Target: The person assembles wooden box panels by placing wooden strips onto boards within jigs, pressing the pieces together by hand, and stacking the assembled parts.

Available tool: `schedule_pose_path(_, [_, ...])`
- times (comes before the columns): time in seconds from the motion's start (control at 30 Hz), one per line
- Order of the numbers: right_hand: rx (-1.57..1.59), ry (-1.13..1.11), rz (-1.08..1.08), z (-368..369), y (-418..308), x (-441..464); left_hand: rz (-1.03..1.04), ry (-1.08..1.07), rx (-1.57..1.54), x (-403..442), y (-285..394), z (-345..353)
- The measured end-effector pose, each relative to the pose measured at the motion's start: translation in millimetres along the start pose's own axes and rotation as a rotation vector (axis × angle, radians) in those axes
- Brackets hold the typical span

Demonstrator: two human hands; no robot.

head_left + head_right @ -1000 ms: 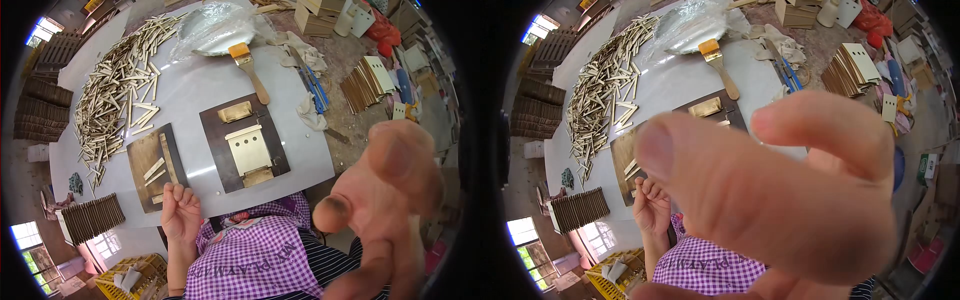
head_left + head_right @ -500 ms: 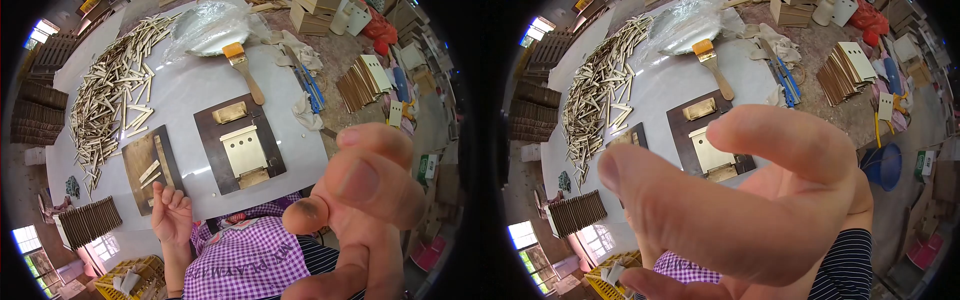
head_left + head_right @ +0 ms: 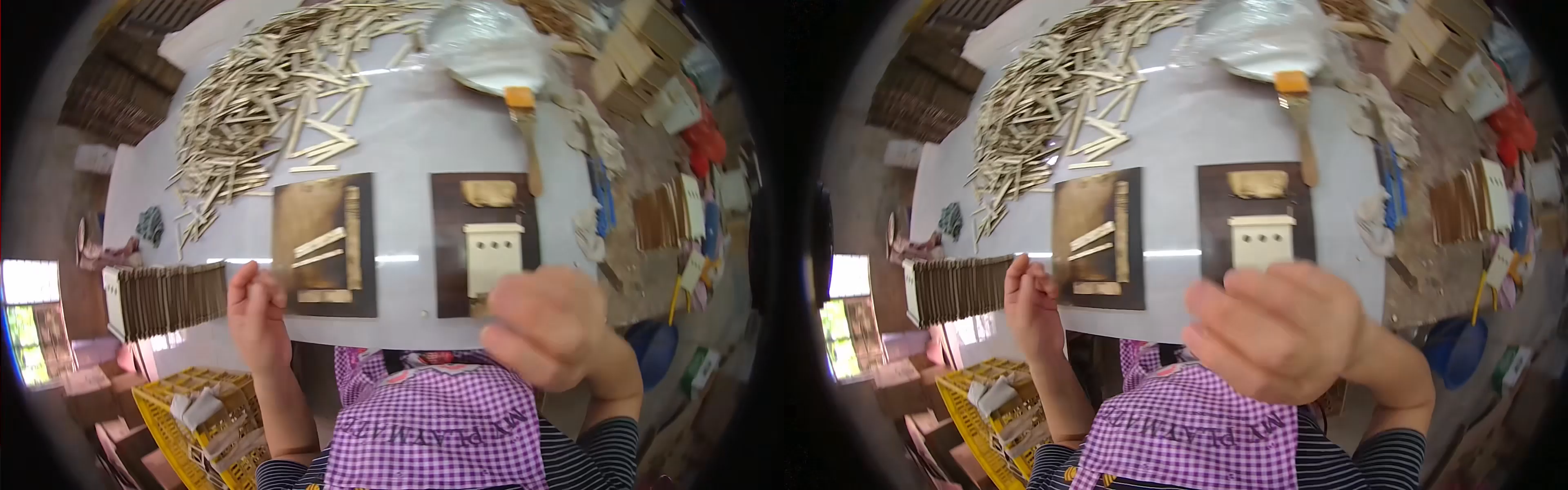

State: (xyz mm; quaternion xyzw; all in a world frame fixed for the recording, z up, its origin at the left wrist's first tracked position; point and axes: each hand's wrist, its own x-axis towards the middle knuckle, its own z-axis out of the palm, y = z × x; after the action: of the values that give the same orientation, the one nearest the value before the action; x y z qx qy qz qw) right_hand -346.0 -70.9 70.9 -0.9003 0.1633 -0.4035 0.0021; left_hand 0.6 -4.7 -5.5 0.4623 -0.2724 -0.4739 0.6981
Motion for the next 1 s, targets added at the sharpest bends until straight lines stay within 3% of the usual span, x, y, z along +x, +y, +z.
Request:
schedule_pose_path(0.07, [0.085,-0.035,-0.015,27.3,-2.1,1.8,0.120,0.148,0.572,4.0,0.1,-8.2])
schedule_pose_path(0.1, [0.129,-0.109,0.038,43.3,-5.6,2.1,0.131,0.171,0.575,5.3,0.8,-10.6])
schedule_pose_path(0.2, [0.208,-0.267,0.141,87.9,-8.7,6.0,0.238,0.048,1.331,11.3,-1.6,-12.1])
schedule_pose_path(0.3, [0.309,-0.416,0.346,121.6,-5.6,12.4,0.224,0.054,1.347,16.8,-7.1,-6.4])
schedule_pose_path(0.43, [0.311,-0.472,0.462,143.5,-6.5,21.1,0.262,0.021,1.350,19.4,-15.0,-3.5])
schedule_pose_path(0.77, [0.462,-0.440,0.487,142.1,-0.2,23.5,0.345,-0.067,1.280,15.3,-15.7,-6.3])
schedule_pose_path(0.87, [0.543,-0.376,0.576,118.6,1.5,10.8,0.179,-0.043,1.062,2.6,-10.3,1.0])
schedule_pose_path(1.0, [0.331,-0.604,0.589,78.9,-1.9,-8.1,0.073,-0.053,0.659,-9.9,-15.9,0.4])
